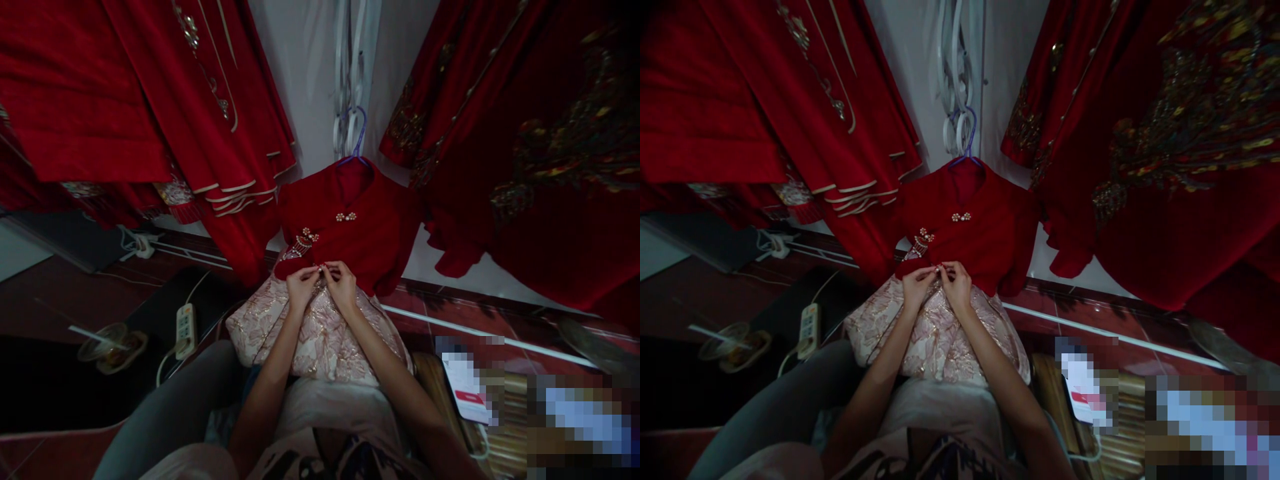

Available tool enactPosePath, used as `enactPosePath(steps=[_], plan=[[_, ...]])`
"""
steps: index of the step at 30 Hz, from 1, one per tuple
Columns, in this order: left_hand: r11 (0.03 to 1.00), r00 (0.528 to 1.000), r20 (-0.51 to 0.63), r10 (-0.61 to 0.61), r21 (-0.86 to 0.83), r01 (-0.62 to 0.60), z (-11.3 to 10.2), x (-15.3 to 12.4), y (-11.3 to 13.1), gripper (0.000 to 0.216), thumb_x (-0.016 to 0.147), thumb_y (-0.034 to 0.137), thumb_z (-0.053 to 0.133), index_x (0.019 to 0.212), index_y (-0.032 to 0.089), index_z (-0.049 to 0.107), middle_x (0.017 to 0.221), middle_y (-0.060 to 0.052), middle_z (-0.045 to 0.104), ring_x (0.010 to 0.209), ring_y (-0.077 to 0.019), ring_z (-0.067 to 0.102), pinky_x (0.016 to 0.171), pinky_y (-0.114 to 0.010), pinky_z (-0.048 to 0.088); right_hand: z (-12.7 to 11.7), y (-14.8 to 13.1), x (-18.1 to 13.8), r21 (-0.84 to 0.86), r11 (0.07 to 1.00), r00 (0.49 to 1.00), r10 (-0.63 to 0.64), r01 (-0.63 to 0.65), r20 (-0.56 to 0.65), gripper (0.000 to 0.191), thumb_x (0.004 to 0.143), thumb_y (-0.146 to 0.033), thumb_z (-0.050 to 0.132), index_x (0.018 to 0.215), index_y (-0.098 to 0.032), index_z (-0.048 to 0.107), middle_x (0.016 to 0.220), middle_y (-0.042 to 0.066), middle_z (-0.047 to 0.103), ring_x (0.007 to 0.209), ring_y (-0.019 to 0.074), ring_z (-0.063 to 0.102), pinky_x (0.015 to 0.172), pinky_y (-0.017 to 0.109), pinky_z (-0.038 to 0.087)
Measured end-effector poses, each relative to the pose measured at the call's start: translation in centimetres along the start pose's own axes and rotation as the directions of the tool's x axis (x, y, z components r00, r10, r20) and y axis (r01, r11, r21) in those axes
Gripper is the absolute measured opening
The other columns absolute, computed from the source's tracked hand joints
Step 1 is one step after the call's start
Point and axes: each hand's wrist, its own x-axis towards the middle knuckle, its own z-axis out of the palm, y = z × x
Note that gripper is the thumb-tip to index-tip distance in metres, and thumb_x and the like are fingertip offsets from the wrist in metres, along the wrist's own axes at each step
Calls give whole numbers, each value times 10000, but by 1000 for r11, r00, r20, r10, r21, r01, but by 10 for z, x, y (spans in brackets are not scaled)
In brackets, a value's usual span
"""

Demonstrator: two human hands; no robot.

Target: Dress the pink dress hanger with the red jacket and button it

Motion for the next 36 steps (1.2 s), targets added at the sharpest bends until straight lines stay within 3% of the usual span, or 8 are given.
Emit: enactPosePath(steps=[4,7,10,14,19,24,30,36], plan=[[996,999,-2,51,69,-51,2,1,1,186,713,235,681,868,149,738,866,-82,742,780,-163,683,808,-305,529,1,1,1,-33,995,995,-97,97,-16,192,928,-284,472,1048,-181,581,1017,87,578,893,161,588,785,313,538],[989,989,-110,97,123,-83,1,0,5,158,748,239,638,860,157,716,865,-69,730,759,-149,664,763,-280,519,0,0,1,-75,984,967,-174,163,-187,123,915,-220,449,1001,-180,527,1007,91,520,942,179,534,806,342,500],[976,935,-306,178,172,-130,-4,0,13,146,784,232,582,857,161,687,879,-55,711,725,-128,626,708,-250,493,-4,-2,-1,-131,962,889,-271,239,-370,65,894,-156,421,889,-201,468,937,69,494,937,187,505,836,376,451],[962,869,-422,260,190,-196,-8,-2,25,124,798,230,562,836,161,658,857,-42,688,770,-132,610,716,-242,471,-3,-3,-6,-136,939,857,-345,317,-384,131,861,-94,383,828,-211,432,917,61,488,903,182,503,804,366,433],[949,936,-231,266,235,-212,-3,-2,18,131,803,227,564,832,167,677,842,-45,688,773,-141,612,724,-257,466,1,1,-11,-120,936,900,-350,330,-260,149,838,-90,382,817,-208,470,938,66,517,939,183,522,847,361,432],[956,979,-67,191,240,-170,3,-1,1,238,694,128,642,927,173,656,908,-57,680,805,-145,624,750,-265,483,-1,2,-9,-92,976,954,-215,199,-209,187,853,-115,333,824,-211,490,979,84,553,1001,190,533,900,359,420],[961,981,-49,186,217,-171,4,-5,5,167,711,176,667,878,179,657,872,-46,685,786,-146,630,772,-272,494,0,5,-6,-244,968,981,-101,59,-167,163,882,-196,396,954,-194,543,945,66,615,906,202,526,872,362,367],[974,994,14,109,200,-110,5,-8,5,206,791,273,629,954,176,710,957,-78,724,789,-162,657,787,-296,505,2,6,-5,-217,973,995,-93,81,-44,206,914,-239,404,1026,-196,570,991,64,638,927,194,562,867,335,397]])
